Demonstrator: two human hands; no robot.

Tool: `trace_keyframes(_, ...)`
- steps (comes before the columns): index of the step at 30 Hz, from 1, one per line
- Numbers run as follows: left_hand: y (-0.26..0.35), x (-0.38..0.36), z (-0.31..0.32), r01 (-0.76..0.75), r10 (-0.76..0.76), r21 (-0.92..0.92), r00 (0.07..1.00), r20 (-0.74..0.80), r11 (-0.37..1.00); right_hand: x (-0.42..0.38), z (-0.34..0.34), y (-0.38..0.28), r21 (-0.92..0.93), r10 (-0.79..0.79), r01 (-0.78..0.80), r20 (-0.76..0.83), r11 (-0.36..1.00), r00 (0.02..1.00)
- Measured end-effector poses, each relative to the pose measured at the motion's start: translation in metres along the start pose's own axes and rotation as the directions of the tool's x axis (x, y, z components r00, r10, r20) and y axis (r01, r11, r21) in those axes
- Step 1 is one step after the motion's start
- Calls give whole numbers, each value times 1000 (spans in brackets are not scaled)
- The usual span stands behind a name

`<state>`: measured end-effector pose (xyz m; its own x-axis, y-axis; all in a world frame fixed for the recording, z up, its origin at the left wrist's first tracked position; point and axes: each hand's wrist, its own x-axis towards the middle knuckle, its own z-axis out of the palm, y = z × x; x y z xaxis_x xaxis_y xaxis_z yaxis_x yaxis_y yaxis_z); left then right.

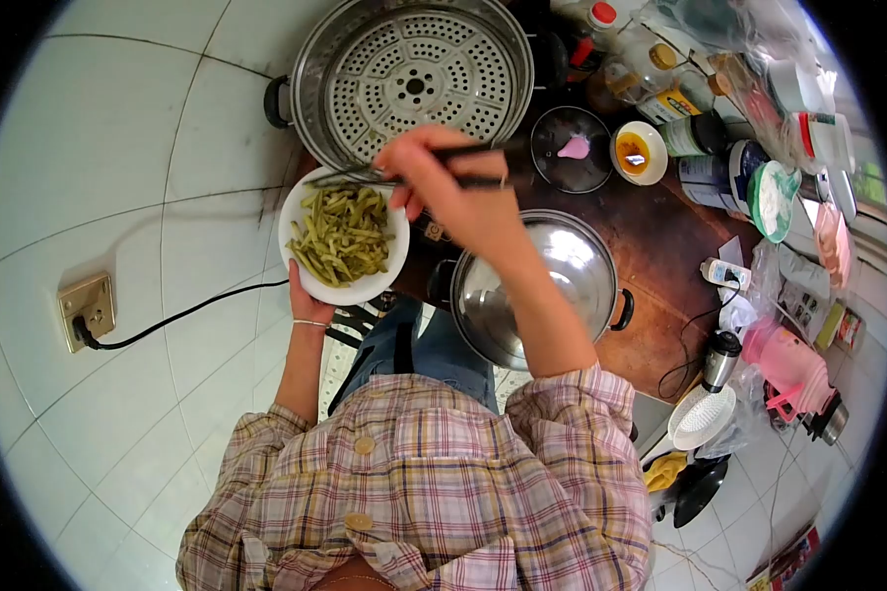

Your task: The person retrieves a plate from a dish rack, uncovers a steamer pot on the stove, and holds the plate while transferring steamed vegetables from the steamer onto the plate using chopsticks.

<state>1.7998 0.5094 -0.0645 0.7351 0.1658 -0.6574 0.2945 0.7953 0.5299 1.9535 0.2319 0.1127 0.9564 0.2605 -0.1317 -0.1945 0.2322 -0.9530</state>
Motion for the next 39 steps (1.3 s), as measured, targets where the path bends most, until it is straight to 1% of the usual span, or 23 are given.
trace_keyframes(2, 0, 0, -2, -4, 3, 11, 1000, 14, 1000, -15, 14, 5, -26, -19, 20, 25, 999, 999)
trace_keyframes(3, 0, 1, -4, 12, -12, -13, 1000, 20, 1000, -20, 21, 22, -115, -173, 193, 166, 974, 971)
trace_keyframes(5, 0, 1, -4, 30, -29, -35, 999, 27, 999, -22, 24, 27, -177, -303, 368, 312, 913, 901)
trace_keyframes(6, 1, 0, -1, 24, -24, -21, 1000, 16, 999, -20, 21, 16, -182, -223, 264, 217, 947, 950)
trace_keyframes(8, 1, -1, 0, 17, -17, -8, 1000, 1, 1000, -15, 12, -1, -158, -41, 45, 30, 986, 999)
trace_keyframes(9, 0, -1, -1, 11, -11, 5, 1000, -13, 1000, -7, 6, 4, -74, -95, 89, -90, 993, 991)
trace_keyframes(12, -1, -1, -3, 16, -16, 1, 1000, -18, 1000, 27, -8, 30, -141, -156, 142, -93, 980, 983)
trace_keyframes(14, 0, 2, -2, 25, -25, -16, 1000, -10, 1000, 40, -8, 55, -383, -297, 284, 27, 879, 955)
trace_keyframes(15, -1, 1, -2, 15, -15, -10, 1000, -15, 1000, 42, -6, 59, -381, -295, 282, 27, 880, 955)
trace_keyframes(19, -1, 1, -2, -8, 8, 9, 1000, -9, 1000, 48, -1, 66, -335, -249, 252, 52, 908, 967)
trace_keyframes(21, -1, 0, -1, 0, 0, 4, 1000, -7, 1000, 47, -2, 62, -256, -69, 68, 5, 964, 998)
trace_keyframes(22, 0, 0, -1, 6, -6, -1, 1000, -5, 1000, 47, -3, 58, -255, -68, 68, 6, 964, 998)
trace_keyframes(24, -1, 2, -4, 7, -7, -4, 1000, -14, 1000, 44, -7, 49, -96, -7, 4, -34, 995, 999)
trace_keyframes(27, -2, 1, -2, 3, -3, -2, 1000, -17, 1000, 25, -6, 20, -12, 21, -22, -64, 1000, 998)
trace_keyframes(29, -1, 0, 0, -1, 1, 3, 1000, -14, 1000, -3, 5, 6, 23, 25, -24, -41, 999, 999)
trace_keyframes(31, -1, -1, 4, -14, 15, 20, 1000, -13, 1000, -22, 20, 4, -307, -32, 48, 57, 950, 998)
trace_keyframes(32, -1, -2, 6, -15, 15, 20, 1000, -11, 1000, -21, 23, 15, -298, -169, 235, 229, 925, 959)
trace_keyframes(33, 0, -3, 7, -5, 5, 8, 1000, 2, 1000, -19, 25, 25, -257, -295, 412, 392, 874, 871)
trace_keyframes(34, 0, -4, 8, 5, -5, -4, 1000, 15, 1000, -19, 23, 30, -250, -273, 399, 421, 882, 865)
trace_keyframes(35, 1, -4, 9, 5, -5, -2, 1000, 17, 1000, -15, 21, 33, -250, -275, 401, 418, 881, 865)
trace_keyframes(36, 0, -3, 9, -5, 5, 11, 1000, 7, 1000, -9, 16, 36, -138, -29, 53, 166, 989, 986)
trace_keyframes(38, -1, -6, 7, -11, 11, 23, 1000, -12, 1000, 1, 12, 14, -90, -147, 145, -14, 985, 989)
trace_keyframes(39, -1, -5, 7, -8, 9, 24, 1000, -24, 1000, 18, 4, 26, -125, -310, 306, -6, 944, 951)
